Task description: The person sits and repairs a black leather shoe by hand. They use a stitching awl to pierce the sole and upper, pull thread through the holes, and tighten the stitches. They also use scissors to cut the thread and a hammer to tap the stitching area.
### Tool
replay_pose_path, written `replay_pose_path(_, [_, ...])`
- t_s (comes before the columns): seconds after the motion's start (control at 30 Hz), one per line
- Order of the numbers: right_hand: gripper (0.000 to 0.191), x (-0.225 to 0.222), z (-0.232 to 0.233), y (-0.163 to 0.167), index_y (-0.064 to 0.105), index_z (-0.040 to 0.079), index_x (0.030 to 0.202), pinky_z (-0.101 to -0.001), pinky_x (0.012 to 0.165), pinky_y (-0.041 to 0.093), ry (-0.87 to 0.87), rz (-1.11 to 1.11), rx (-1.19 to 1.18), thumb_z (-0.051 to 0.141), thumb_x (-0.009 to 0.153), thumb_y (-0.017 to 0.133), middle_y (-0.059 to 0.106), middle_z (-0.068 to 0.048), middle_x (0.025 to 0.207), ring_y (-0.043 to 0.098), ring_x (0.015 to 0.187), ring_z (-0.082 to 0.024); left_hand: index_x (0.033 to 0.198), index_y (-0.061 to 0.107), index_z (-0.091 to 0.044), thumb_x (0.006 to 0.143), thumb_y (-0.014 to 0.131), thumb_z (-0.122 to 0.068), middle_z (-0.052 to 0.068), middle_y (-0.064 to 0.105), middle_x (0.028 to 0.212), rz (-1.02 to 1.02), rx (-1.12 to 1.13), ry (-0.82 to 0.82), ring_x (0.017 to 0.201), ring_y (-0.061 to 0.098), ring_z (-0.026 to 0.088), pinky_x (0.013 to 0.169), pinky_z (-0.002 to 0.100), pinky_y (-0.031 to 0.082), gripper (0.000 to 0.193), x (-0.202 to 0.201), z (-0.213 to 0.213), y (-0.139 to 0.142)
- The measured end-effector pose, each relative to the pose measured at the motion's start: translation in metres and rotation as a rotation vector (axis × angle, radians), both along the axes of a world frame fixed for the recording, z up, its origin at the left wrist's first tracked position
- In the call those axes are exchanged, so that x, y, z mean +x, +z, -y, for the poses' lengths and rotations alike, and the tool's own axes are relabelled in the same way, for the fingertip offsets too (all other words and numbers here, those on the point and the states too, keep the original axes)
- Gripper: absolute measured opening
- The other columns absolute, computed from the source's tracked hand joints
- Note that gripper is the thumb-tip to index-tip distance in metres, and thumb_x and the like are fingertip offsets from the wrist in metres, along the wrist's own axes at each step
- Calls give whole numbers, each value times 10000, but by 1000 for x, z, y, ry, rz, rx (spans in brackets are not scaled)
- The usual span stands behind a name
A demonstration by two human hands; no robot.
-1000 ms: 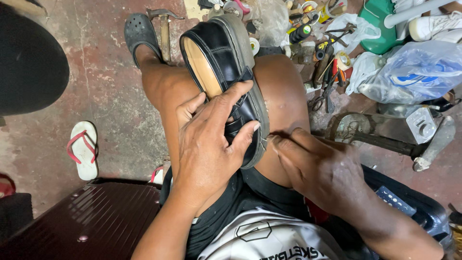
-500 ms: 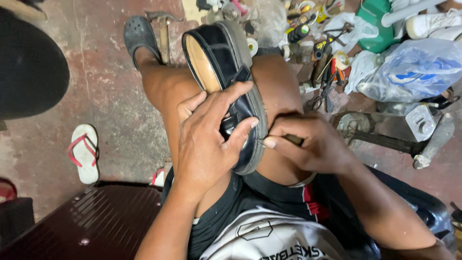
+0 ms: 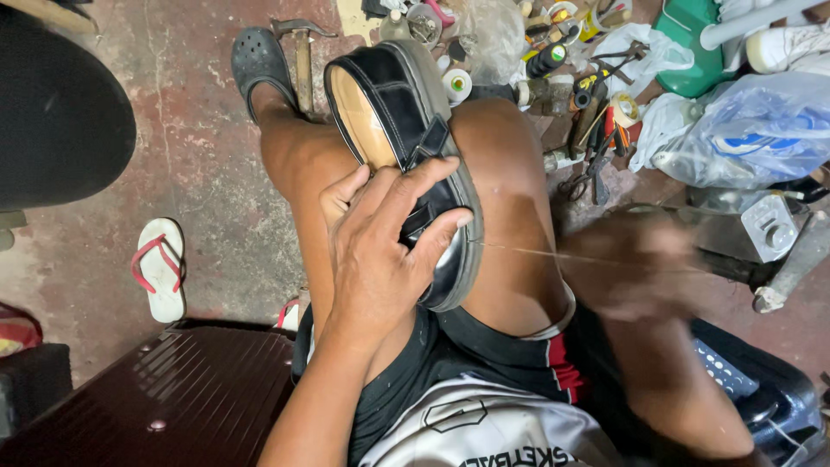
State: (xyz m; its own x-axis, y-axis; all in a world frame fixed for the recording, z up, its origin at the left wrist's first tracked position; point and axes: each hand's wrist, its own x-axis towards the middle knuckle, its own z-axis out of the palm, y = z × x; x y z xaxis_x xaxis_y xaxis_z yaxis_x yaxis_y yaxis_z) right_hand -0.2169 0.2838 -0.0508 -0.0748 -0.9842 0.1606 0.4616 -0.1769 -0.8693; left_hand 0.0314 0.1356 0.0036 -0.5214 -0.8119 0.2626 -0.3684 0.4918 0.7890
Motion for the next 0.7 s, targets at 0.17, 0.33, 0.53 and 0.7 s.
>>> replay_pose_path(0.17, [155, -84, -28, 31, 627, 103, 990, -266, 671, 459, -258, 82, -113, 226, 1064, 684, 624, 6, 860, 594, 764, -105, 1292, 686, -142, 914, 809, -292, 89, 650, 1144, 52, 23, 66, 1066, 625, 296, 1056, 394, 423, 425, 0, -4, 0])
replay_pose_path(0.33, [143, -150, -5, -64, 605, 131, 1056, -258, 729, 479, -463, -45, 292, 222, 1068, 715, 621, 2, 962, 609, 853, -125, 1253, 697, -112, 917, 785, -170, 198, 502, 1461, 84, -252, 96, 1341, 488, 433, 1166, 488, 376, 353, -17, -19, 10])
replay_pose_path(0.53, [247, -152, -10, -242, 648, 147, 1084, -347, 630, 549, -543, 197, 901, 295, 959, 495, 686, -53, 907, 654, 720, -199, 1131, 744, -97, 742, 841, -277, 120, 590, 1350, 202, -209, -155, 1402, 429, 444, 1160, 592, 339, 440, -28, -33, 16])
replay_pose_path(0.7, [206, -128, -43, -292, 609, 99, 1089, -398, 628, 557, -429, 478, 876, 193, 919, 544, 673, -95, 849, 651, 678, -230, 994, 749, -106, 781, 864, -174, 88, 690, 1182, 169, -212, -56, 1331, 570, 393, 1196, 527, 421, 251, -34, -48, 14])
